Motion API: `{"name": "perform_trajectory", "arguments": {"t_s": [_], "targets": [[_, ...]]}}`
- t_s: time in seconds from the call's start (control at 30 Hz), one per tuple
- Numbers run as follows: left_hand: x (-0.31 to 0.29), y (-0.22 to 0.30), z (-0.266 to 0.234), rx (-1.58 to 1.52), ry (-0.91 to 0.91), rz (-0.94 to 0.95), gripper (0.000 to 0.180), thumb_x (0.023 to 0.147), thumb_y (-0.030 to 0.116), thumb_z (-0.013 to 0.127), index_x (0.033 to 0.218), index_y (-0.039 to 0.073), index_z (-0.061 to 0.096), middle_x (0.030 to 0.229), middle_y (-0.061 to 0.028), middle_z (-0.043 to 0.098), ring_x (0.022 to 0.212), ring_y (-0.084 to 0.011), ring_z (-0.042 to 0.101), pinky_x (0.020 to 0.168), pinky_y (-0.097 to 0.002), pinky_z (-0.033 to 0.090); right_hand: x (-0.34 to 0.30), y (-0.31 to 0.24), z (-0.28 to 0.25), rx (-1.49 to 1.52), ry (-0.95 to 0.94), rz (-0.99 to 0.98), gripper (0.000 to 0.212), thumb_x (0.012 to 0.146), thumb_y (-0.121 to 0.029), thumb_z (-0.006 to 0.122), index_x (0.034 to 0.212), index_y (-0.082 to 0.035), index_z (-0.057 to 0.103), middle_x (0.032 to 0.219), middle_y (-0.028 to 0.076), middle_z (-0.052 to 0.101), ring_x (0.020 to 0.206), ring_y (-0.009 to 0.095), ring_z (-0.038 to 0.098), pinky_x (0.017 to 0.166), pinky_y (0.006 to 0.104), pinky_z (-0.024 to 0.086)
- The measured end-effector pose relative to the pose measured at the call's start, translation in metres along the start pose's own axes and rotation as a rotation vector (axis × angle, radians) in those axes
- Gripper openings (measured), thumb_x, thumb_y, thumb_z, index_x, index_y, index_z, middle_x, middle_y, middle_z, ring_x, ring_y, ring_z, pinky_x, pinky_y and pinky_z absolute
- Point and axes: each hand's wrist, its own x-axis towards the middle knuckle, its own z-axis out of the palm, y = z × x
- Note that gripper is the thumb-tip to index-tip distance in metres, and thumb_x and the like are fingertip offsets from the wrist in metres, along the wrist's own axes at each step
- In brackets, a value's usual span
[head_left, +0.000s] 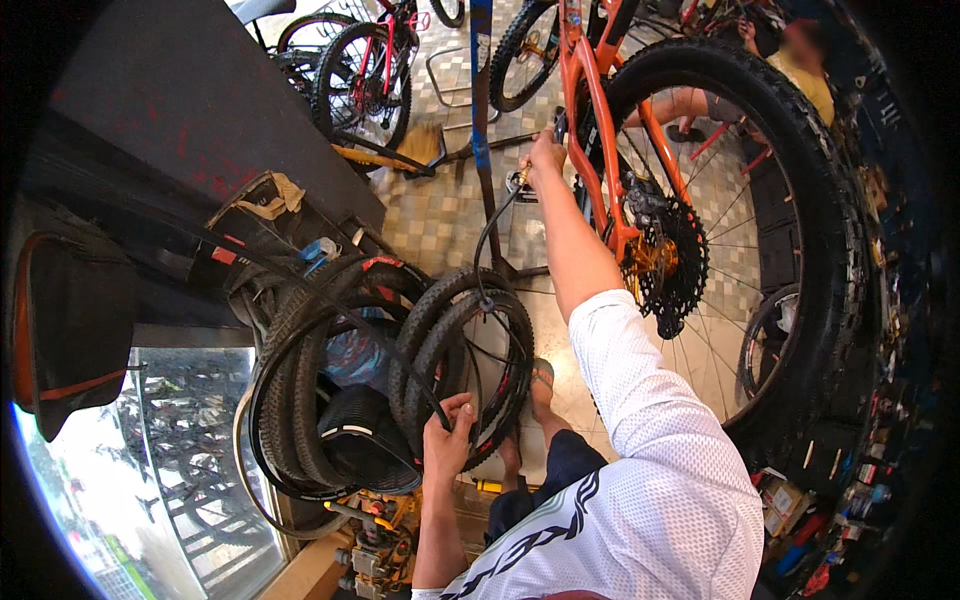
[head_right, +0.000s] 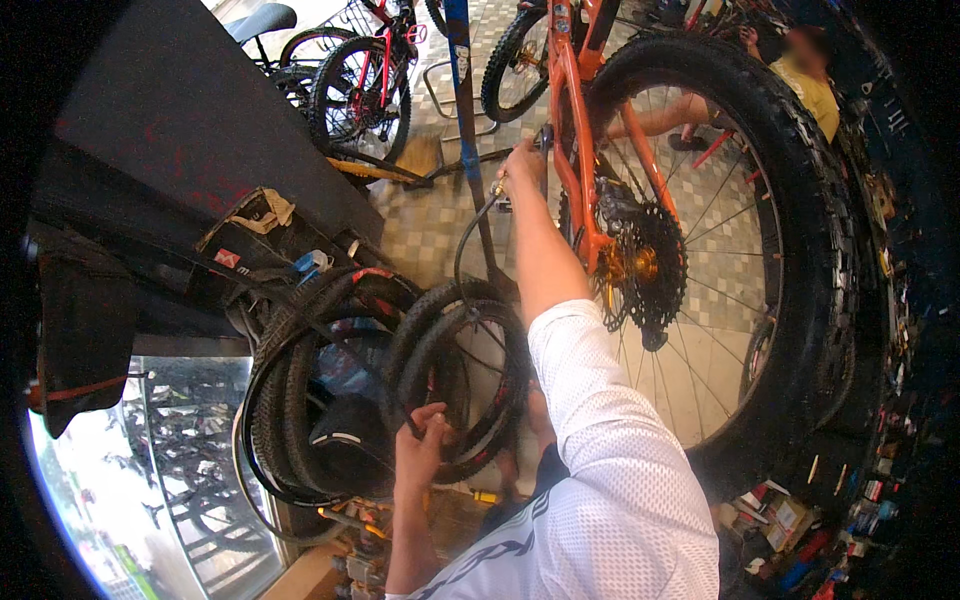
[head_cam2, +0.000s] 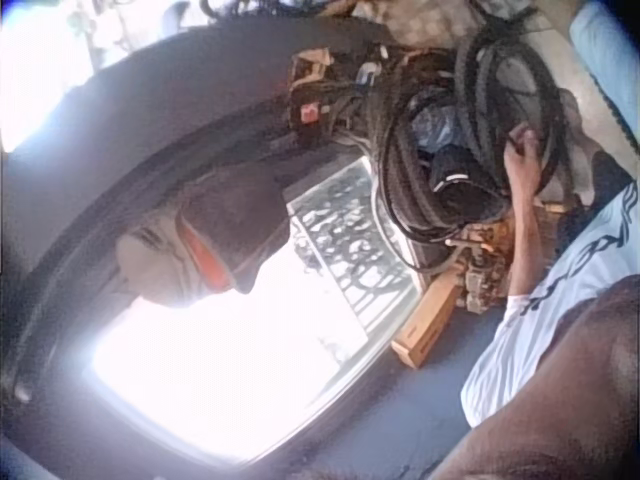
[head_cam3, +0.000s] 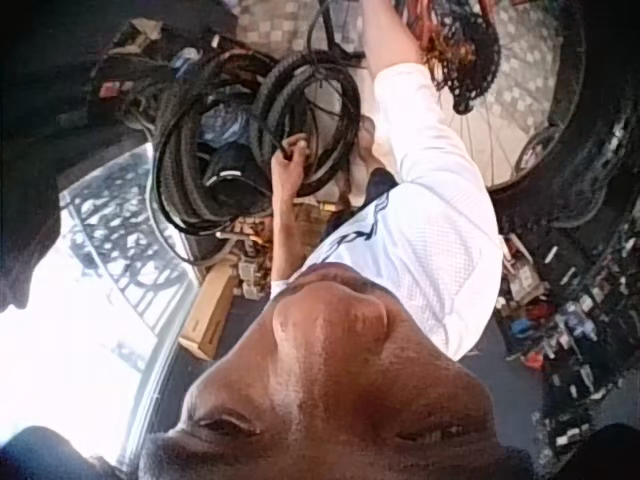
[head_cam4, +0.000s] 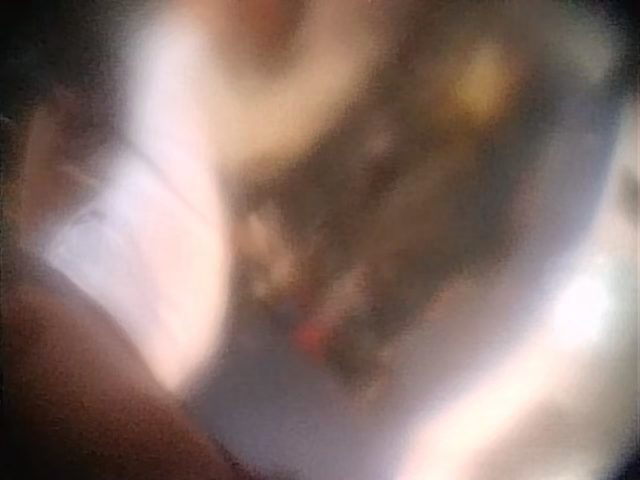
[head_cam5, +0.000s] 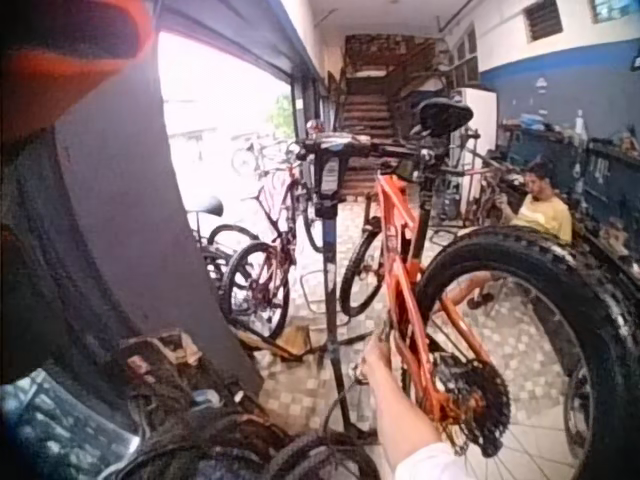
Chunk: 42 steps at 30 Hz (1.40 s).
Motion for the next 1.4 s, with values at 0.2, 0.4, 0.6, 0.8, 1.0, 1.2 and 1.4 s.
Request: {"name": "perform_trajectory", "arguments": {"t_s": [0.2,0.4,0.6,0.8,1.0,1.2,1.4], "targets": [[0.003,0.006,-0.007,-0.001,0.036,0.015,0.030,0.100,0.021,0.061,0.117,-0.003,0.065,0.090,-0.0070,0.068,0.084,-0.0129,0.064,0.078,-0.0288,0.051,-0.002,-0.013,0.012,-0.004,0.039,-0.034,0.040,0.105,-0.041,0.044,0.090,-0.005,0.047,0.061,0.007,0.046,0.038,0.020,0.044,0.035,0.0347,0.037],[0.005,0.003,-0.009,-0.007,0.021,-0.014,0.031,0.100,0.022,0.060,0.117,-0.004,0.065,0.090,-0.0065,0.068,0.084,-0.0123,0.064,0.078,-0.0279,0.052,0.007,-0.006,0.002,0.115,0.047,0.126,0.041,0.104,-0.043,0.046,0.091,-0.004,0.048,0.062,0.007,0.047,0.038,0.022,0.044,0.035,0.0360,0.036],[-0.002,0.013,-0.011,0.012,0.057,-0.013,0.030,0.100,0.021,0.060,0.117,-0.004,0.065,0.090,-0.0065,0.068,0.084,-0.0120,0.063,0.077,-0.0277,0.051,-0.011,-0.011,0.015,-0.146,0.015,0.073,0.045,0.104,-0.046,0.045,0.093,-0.004,0.053,0.069,0.009,0.050,0.042,0.019,0.044,0.036,0.0348,0.038],[-0.002,-0.003,-0.013,0.017,0.062,-0.004,0.029,0.100,0.021,0.061,0.116,-0.003,0.065,0.090,-0.0065,0.067,0.083,-0.0129,0.064,0.076,-0.0282,0.051,0.016,-0.060,0.032,-0.123,-0.030,-0.039,0.044,0.104,-0.045,0.046,0.095,-0.002,0.054,0.068,0.009,0.049,0.044,0.019,0.045,0.040,0.0337,0.040],[0.001,0.005,-0.007,-0.032,0.081,-0.046,0.028,0.100,0.018,0.061,0.115,-0.004,0.066,0.090,-0.0070,0.067,0.083,-0.0132,0.064,0.076,-0.0285,0.051,0.019,-0.078,0.041,-0.175,0.017,-0.009,0.041,0.103,-0.041,0.048,0.097,-0.002,0.056,0.068,0.008,0.047,0.047,0.018,0.045,0.040,0.0341,0.039],[0.007,0.008,-0.006,-0.029,0.078,-0.020,0.029,0.100,0.020,0.060,0.116,-0.003,0.066,0.090,-0.0071,0.068,0.083,-0.0134,0.065,0.077,-0.0291,0.051,0.023,-0.072,0.043,-0.055,0.068,0.042,0.032,0.100,-0.035,0.049,0.097,-0.003,0.055,0.071,0.009,0.049,0.047,0.017,0.043,0.041,0.0330,0.038],[0.014,0.012,-0.006,-0.005,0.039,0.039,0.029,0.100,0.021,0.060,0.116,-0.003,0.066,0.089,-0.0066,0.068,0.083,-0.0131,0.065,0.076,-0.0287,0.051,0.034,-0.061,0.030,0.070,0.113,0.001,0.046,0.100,-0.048,0.048,0.108,-0.002,0.051,0.071,0.012,0.054,0.053,0.023,0.054,0.040,0.0369,0.042]]}}
